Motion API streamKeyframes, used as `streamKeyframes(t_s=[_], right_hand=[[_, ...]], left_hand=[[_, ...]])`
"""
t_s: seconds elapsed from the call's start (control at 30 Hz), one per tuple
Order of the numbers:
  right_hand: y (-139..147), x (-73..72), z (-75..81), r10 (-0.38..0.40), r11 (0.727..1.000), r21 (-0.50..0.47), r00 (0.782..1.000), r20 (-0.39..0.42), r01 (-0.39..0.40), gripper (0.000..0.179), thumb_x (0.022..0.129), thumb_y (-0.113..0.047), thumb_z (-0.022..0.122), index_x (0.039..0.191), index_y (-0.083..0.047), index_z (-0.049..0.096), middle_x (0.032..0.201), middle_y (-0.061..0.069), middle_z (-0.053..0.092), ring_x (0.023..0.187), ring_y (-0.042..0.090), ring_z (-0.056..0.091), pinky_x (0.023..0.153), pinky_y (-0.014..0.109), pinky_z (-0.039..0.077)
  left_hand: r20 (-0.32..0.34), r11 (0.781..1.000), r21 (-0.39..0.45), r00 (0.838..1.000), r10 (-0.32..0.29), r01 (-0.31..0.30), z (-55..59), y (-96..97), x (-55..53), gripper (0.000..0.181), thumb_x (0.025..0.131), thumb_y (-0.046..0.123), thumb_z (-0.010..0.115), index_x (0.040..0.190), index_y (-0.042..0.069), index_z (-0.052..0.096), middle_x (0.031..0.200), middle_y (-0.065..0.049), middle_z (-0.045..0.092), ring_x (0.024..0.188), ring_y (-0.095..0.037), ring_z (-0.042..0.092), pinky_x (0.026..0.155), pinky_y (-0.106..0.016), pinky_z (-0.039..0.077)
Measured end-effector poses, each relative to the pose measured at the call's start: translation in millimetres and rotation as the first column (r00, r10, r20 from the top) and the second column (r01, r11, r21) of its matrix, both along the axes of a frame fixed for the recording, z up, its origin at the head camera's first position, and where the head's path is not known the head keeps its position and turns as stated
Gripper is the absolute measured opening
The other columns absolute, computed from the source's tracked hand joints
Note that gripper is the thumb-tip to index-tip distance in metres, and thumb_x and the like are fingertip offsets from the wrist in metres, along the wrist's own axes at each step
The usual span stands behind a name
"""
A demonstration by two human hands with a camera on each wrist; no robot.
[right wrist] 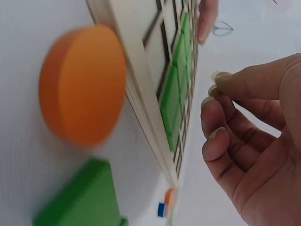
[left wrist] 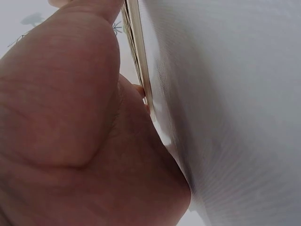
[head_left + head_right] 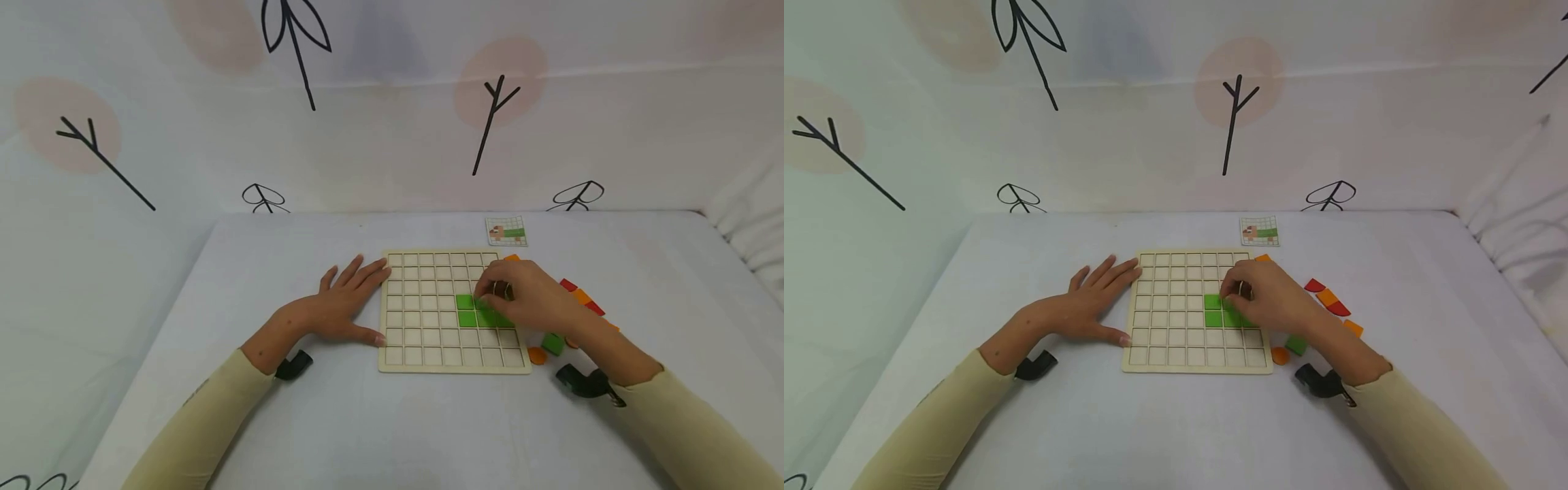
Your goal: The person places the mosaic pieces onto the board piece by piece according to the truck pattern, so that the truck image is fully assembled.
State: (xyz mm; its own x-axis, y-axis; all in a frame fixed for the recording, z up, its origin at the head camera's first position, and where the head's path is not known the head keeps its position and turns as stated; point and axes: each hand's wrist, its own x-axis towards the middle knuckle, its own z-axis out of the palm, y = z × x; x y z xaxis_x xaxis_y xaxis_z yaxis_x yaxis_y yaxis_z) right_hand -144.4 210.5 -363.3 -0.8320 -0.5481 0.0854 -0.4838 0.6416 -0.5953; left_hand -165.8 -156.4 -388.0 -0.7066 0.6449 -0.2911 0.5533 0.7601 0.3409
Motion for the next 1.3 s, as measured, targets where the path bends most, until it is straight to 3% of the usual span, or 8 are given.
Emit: streamKeyframes(t_s=[0.37,0.73,1.0,1.3], right_hand=[[41.3,15.6,-1.9,-0.106,0.994,0.022,0.994,-0.027,0.107,0.015,0.094,-0.002,0.078,0.099,-0.016,0.076,0.092,-0.008,0.069,0.081,0.011,0.060,0.069,0.025,0.052],[85.9,30.9,-16.6,-0.088,0.994,0.057,0.996,-0.033,0.089,0.034,0.088,0.002,0.083,0.106,-0.027,0.076,0.100,-0.015,0.066,0.083,0.004,0.058,0.068,0.022,0.051],[94.4,36.1,-15.3,-0.052,0.997,0.067,0.996,0.072,0.047,0.043,0.083,0.001,0.087,0.109,-0.030,0.073,0.101,-0.010,0.061,0.081,0.009,0.055,0.065,0.023,0.048],[94.7,38.8,-11.4,-0.090,0.986,0.149,0.988,0.122,0.072,0.039,0.085,-0.007,0.089,0.116,-0.025,0.075,0.107,-0.010,0.064,0.091,0.009,0.056,0.072,0.023,0.053]], left_hand=[[0.008,1.000,0.010,1.000,0.005,-0.005,-0.8,-0.8,-0.1,0.122,0.088,0.075,0.072,0.173,0.025,0.000,0.179,0.008,-0.010,0.163,-0.030,-0.019,0.124,-0.068,-0.005],[0.014,1.000,0.013,1.000,0.003,-0.003,-2.9,-2.2,-1.2,0.122,0.088,0.077,0.069,0.172,0.027,-0.002,0.178,0.011,-0.013,0.163,-0.028,-0.021,0.124,-0.067,-0.007],[-0.001,1.000,-0.009,1.000,0.006,-0.006,-3.4,-1.2,-0.8,0.122,0.087,0.077,0.070,0.172,0.027,-0.002,0.178,0.011,-0.013,0.163,-0.029,-0.021,0.125,-0.067,-0.006],[0.000,1.000,-0.004,1.000,0.001,-0.001,-3.2,-2.2,-1.0,0.122,0.087,0.079,0.068,0.172,0.027,-0.003,0.178,0.011,-0.014,0.163,-0.029,-0.021,0.125,-0.067,-0.005]])
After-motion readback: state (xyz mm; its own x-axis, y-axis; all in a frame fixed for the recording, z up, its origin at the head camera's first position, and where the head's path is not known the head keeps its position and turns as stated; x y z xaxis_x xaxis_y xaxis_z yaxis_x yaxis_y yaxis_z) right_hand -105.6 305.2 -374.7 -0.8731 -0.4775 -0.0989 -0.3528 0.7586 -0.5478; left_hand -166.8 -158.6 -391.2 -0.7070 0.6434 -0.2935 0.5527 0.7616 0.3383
